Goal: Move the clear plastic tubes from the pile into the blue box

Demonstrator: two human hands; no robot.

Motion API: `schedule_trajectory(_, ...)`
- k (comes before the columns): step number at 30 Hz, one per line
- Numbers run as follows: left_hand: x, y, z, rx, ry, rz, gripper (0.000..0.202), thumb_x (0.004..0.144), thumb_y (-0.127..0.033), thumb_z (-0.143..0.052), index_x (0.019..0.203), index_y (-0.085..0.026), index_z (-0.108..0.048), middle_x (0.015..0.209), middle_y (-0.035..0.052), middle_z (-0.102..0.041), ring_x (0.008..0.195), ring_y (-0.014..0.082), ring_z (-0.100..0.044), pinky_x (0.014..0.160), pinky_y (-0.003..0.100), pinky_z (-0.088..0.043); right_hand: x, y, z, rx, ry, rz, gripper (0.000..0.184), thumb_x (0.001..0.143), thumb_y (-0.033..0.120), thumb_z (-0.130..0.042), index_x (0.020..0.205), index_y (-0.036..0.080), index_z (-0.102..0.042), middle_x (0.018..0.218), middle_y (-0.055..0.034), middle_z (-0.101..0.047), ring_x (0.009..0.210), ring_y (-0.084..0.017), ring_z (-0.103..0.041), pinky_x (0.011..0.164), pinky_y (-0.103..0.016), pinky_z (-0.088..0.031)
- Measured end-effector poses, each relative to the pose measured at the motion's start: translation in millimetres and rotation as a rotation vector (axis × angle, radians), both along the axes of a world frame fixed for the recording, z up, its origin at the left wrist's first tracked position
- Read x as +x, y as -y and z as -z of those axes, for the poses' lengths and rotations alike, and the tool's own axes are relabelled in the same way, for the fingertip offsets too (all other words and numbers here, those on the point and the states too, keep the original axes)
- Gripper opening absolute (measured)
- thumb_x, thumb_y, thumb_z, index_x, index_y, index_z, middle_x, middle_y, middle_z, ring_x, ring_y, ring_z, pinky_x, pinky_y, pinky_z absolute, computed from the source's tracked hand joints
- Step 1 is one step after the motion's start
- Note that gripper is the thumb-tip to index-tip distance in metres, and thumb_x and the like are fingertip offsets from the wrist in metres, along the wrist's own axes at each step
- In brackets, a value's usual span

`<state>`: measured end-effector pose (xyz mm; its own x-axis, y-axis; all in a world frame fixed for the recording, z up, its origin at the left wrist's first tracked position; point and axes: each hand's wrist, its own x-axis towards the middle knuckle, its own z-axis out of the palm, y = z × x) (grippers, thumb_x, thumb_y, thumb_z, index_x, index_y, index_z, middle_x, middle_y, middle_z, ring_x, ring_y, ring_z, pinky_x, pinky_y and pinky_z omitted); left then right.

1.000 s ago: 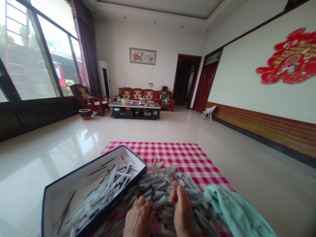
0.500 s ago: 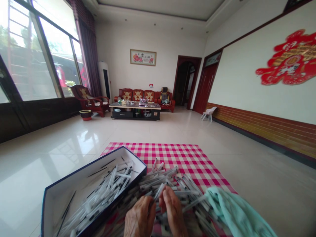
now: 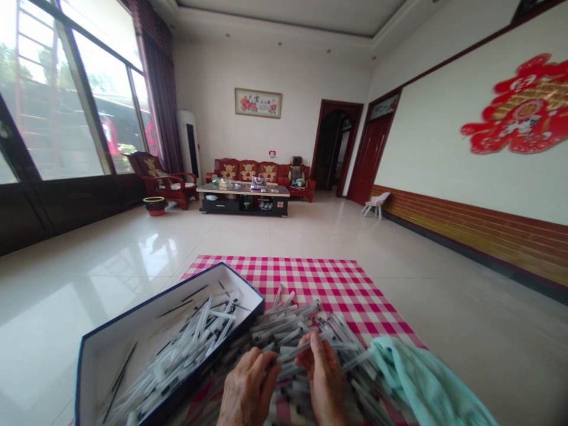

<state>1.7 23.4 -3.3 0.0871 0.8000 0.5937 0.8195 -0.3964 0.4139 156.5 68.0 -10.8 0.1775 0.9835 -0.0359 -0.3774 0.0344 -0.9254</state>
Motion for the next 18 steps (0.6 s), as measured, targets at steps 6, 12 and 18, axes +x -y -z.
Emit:
schedule_trajectory(6,2.0,-0.1,4.0,0.041,0.046,0.044,0.020,0.092,-0.024,-0.045,0.099,-0.020,-0.063,0.079,0.0041,-0.064,0.072,0.0139,-0.065,0.066,0.020,-0.051,-5.6,2.6,0.0,0.001,-0.102,-0.065,0.026,0.078,0.047,-0.063,0.077,0.021,-0.065,0.069,0.0007,-0.062,0.059,-0.016,-0.057,0.056,-0.027,-0.048)
schedule_trajectory(12,3.2,-0.8,8.2,0.078,0.084,0.033,0.018,0.092,-0.025,-0.047,0.095,-0.021,-0.064,0.075,0.0025,-0.064,0.068,0.0129,-0.064,0.063,0.019,-0.050,-21.3,11.1,1.2,0.055,-0.159,-0.348,0.015,0.078,0.035,-0.068,0.082,0.021,-0.064,0.073,0.0016,-0.061,0.065,-0.014,-0.057,0.060,-0.026,-0.046)
schedule_trajectory(18,4.2,0.8,3.3,0.114,0.097,0.102,0.022,0.094,-0.021,-0.041,0.095,-0.019,-0.063,0.074,0.0031,-0.063,0.068,0.0123,-0.062,0.064,0.019,-0.048,-24.2,11.5,5.6,-0.022,-0.198,-0.272,0.021,0.075,0.040,-0.070,0.077,0.019,-0.065,0.069,0.0008,-0.062,0.063,-0.016,-0.058,0.060,-0.028,-0.047)
